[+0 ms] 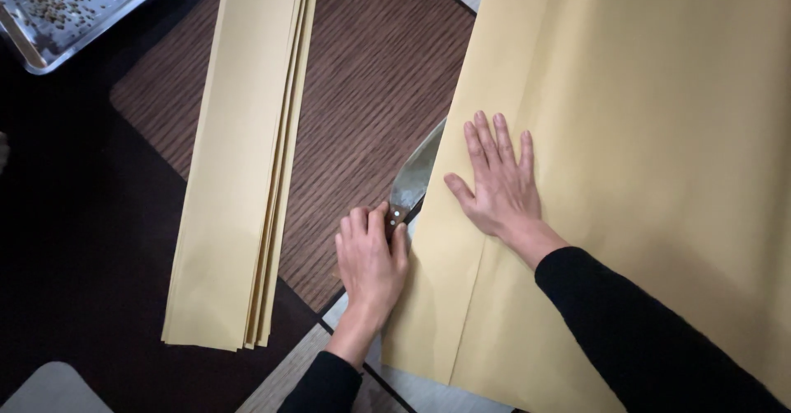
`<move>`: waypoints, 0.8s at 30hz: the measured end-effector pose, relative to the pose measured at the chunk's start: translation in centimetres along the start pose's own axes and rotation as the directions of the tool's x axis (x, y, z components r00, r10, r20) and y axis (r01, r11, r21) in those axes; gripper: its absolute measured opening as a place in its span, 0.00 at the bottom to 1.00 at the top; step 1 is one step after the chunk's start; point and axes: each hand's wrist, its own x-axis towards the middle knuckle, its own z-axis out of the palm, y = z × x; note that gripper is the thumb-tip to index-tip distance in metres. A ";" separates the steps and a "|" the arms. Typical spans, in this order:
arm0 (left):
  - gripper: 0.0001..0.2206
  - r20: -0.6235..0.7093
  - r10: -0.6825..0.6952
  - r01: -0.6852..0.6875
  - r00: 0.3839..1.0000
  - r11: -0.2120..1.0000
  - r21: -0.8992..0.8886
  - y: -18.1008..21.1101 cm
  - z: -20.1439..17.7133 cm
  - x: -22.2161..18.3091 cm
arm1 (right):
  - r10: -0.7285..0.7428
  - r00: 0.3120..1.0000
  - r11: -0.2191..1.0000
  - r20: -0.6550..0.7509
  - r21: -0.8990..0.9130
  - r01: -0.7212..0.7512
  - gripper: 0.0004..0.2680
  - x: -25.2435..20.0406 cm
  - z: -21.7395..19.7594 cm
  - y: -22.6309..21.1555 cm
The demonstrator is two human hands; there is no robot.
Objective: Cutting strips of yellow paper from a large sheet using a knife and folding them.
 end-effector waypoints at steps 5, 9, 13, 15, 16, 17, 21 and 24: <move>0.20 -0.028 0.017 -0.016 0.999 1.000 0.021 -0.2 0.7 0.6 | 0.002 1.000 1.000 0.000 0.003 -0.002 0.35 0.0 0.0 0.0; 0.21 -0.031 0.022 -0.021 0.999 0.999 0.030 0.1 0.6 1.2 | -0.004 1.000 1.000 -0.013 -0.001 0.004 0.35 0.0 0.1 0.1; 0.21 -0.022 0.025 -0.024 0.999 0.998 0.052 -0.1 1.3 2.0 | -0.003 1.000 1.000 -0.014 -0.005 0.003 0.35 0.0 0.2 0.1; 0.21 -0.025 0.027 -0.026 0.999 0.998 0.059 0.2 1.1 2.6 | -0.001 1.000 1.000 -0.013 -0.006 0.001 0.35 -0.1 0.1 0.0; 0.21 -0.026 0.028 -0.026 0.999 0.998 0.060 0.6 0.7 2.9 | -0.001 1.000 1.000 -0.014 -0.006 0.001 0.35 0.0 0.0 0.0; 0.21 -0.022 0.026 -0.024 0.999 0.998 0.054 1.1 0.3 3.2 | 0.005 1.000 1.000 -0.003 -0.009 -0.005 0.35 0.0 -0.2 -0.1; 0.21 -0.018 0.024 -0.023 1.000 0.998 0.060 1.6 0.5 4.1 | 0.015 1.000 1.000 0.020 -0.010 -0.015 0.35 0.0 -0.4 -0.2; 0.21 0.005 0.015 -0.016 1.000 0.997 0.072 1.6 0.8 5.0 | 0.015 0.999 1.000 0.028 -0.018 -0.015 0.36 0.0 -0.3 -0.1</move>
